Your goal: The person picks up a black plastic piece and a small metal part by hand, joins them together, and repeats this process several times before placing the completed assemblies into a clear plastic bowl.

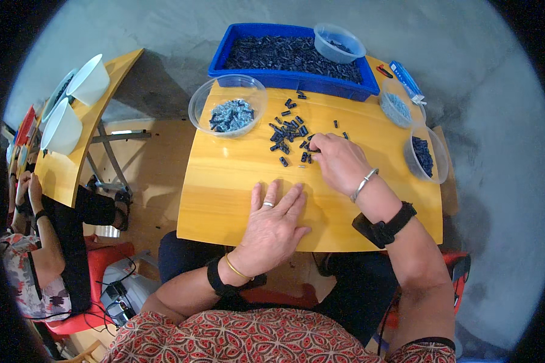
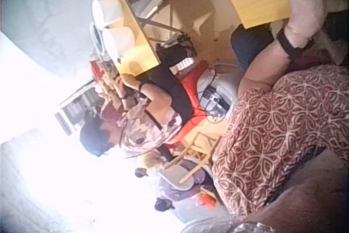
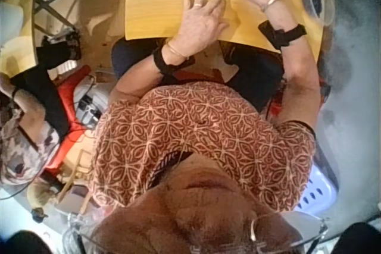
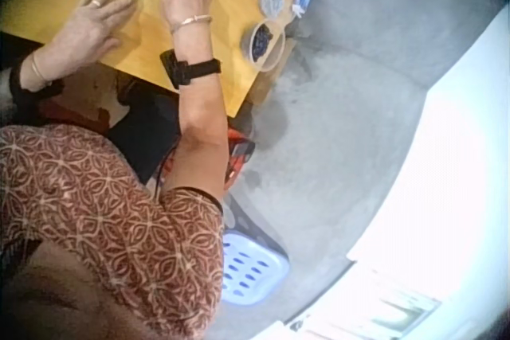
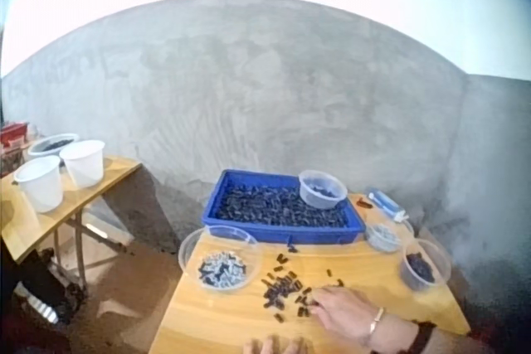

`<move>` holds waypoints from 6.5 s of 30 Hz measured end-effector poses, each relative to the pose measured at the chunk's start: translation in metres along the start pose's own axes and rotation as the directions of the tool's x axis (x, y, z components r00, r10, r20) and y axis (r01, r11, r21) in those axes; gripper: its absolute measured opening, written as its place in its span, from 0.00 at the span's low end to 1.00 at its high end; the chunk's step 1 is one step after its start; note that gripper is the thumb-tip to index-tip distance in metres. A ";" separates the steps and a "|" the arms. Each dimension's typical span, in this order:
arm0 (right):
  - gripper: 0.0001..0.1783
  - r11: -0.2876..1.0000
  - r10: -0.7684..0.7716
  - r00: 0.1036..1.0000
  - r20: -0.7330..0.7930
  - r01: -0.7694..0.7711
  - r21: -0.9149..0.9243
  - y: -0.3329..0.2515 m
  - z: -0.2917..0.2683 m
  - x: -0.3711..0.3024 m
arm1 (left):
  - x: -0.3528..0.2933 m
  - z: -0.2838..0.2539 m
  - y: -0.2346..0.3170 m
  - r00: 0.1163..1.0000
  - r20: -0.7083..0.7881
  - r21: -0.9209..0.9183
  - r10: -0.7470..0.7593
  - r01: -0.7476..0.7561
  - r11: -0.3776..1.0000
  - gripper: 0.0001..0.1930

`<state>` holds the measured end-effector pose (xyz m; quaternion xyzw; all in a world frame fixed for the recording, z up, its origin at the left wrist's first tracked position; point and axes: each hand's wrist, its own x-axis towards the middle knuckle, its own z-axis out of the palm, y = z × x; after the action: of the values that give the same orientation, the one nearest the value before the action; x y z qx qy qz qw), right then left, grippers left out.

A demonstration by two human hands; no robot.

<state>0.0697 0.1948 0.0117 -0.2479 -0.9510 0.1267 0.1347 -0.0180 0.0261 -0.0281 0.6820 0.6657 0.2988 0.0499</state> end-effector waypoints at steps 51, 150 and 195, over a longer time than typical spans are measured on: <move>0.08 0.883 -0.208 0.975 0.084 0.150 0.445 -0.064 -0.009 -0.034 | -0.001 -0.009 -0.024 0.861 0.319 -0.936 -0.396 0.352 0.011 0.04; 0.04 0.771 0.115 0.956 -0.270 0.085 0.631 -0.073 0.006 -0.057 | -0.001 -0.007 -0.019 0.952 -0.002 -0.984 -0.305 0.052 0.168 0.05; 0.05 0.878 0.082 0.985 -0.154 0.002 0.479 -0.072 -0.002 -0.054 | 0.001 -0.003 -0.024 0.933 0.207 -0.963 -0.294 0.247 0.106 0.06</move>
<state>0.0843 0.1070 0.0251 -0.2366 -0.8701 0.3383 0.2693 -0.0407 0.0291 -0.0367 0.3485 0.4275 0.6537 0.5181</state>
